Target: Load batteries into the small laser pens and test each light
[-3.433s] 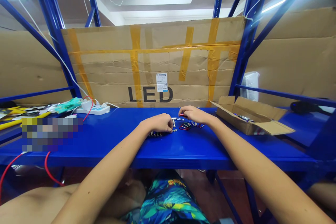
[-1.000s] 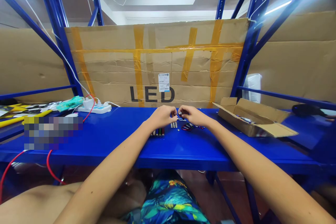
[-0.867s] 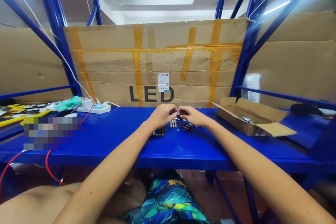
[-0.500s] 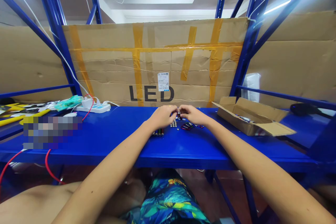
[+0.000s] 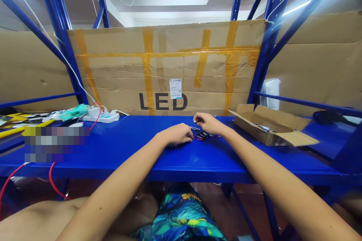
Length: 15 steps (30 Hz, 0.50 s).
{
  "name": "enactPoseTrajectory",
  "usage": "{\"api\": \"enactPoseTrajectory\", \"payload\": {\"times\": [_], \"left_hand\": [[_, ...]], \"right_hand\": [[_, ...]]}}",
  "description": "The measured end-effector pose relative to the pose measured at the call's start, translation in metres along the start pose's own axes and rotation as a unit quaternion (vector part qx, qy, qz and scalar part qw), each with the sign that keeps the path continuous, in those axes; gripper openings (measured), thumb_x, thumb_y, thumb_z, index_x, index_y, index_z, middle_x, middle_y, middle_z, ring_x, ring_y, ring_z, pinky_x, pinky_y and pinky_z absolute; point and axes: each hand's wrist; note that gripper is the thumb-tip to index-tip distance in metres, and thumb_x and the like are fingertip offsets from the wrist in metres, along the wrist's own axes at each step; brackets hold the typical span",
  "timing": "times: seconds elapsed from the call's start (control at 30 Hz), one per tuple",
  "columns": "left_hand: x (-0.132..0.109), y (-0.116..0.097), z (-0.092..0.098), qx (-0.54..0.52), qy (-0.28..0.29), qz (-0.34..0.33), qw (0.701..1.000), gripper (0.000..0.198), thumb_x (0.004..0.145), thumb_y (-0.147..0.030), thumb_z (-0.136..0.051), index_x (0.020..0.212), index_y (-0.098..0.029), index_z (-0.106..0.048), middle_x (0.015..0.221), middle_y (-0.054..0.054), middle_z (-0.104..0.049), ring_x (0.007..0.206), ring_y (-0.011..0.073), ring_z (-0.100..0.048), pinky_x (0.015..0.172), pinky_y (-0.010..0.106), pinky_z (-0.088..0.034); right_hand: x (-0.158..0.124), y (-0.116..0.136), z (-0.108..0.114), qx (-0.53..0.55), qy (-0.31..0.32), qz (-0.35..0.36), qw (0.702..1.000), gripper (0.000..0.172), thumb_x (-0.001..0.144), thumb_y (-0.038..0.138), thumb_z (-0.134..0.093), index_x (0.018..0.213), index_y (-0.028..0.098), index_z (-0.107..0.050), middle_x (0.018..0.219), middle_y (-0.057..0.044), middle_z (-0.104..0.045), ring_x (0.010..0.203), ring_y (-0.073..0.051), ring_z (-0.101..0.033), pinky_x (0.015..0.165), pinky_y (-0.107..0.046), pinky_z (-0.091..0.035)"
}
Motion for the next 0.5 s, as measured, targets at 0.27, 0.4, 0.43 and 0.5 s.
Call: {"api": "enactPoseTrajectory", "payload": {"times": [0.27,0.4,0.43,0.5], "left_hand": [[-0.003,-0.007,0.005,-0.1,0.058,0.076,0.99,0.014,0.075,-0.022,-0.06,0.085,-0.017,-0.07,0.08,0.002,-0.069,0.069,0.0142,-0.059,0.061,0.023,-0.041],[-0.006,-0.012,0.009,-0.144,0.091,0.108,0.98,0.014,0.068,-0.026,-0.065,0.079,-0.018,-0.067,0.073,-0.001,-0.065,0.064,0.0129,-0.054,0.056,0.023,-0.038],[-0.006,-0.013,0.01,-0.145,0.092,0.114,0.979,0.014,0.066,-0.026,-0.065,0.078,-0.018,-0.067,0.071,-0.001,-0.063,0.063,0.0128,-0.053,0.056,0.023,-0.038],[-0.006,-0.016,0.01,-0.147,0.093,0.118,0.978,0.014,0.064,-0.024,-0.065,0.076,-0.018,-0.066,0.069,-0.002,-0.062,0.062,0.0126,-0.052,0.055,0.023,-0.037]], "right_hand": [[-0.002,0.003,0.001,0.002,0.011,-0.001,1.0,0.02,0.072,0.004,-0.046,0.084,0.016,-0.059,0.079,-0.003,-0.061,0.072,-0.015,-0.053,0.066,-0.025,-0.04],[-0.002,0.004,0.0,0.003,0.017,-0.007,1.0,0.02,0.073,0.004,-0.047,0.084,0.016,-0.059,0.079,-0.003,-0.061,0.072,-0.015,-0.053,0.067,-0.025,-0.04],[-0.002,0.004,0.0,0.004,0.018,-0.008,1.0,0.02,0.073,0.005,-0.047,0.084,0.016,-0.059,0.079,-0.003,-0.061,0.072,-0.015,-0.053,0.067,-0.025,-0.04],[-0.002,0.004,0.0,0.004,0.02,-0.011,1.0,0.019,0.074,0.005,-0.047,0.085,0.016,-0.058,0.08,-0.003,-0.061,0.073,-0.015,-0.053,0.067,-0.026,-0.04]]}}
Point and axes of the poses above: each hand's wrist, its own x-axis towards the middle knuckle, its own z-axis out of the back of the hand, y = z × x
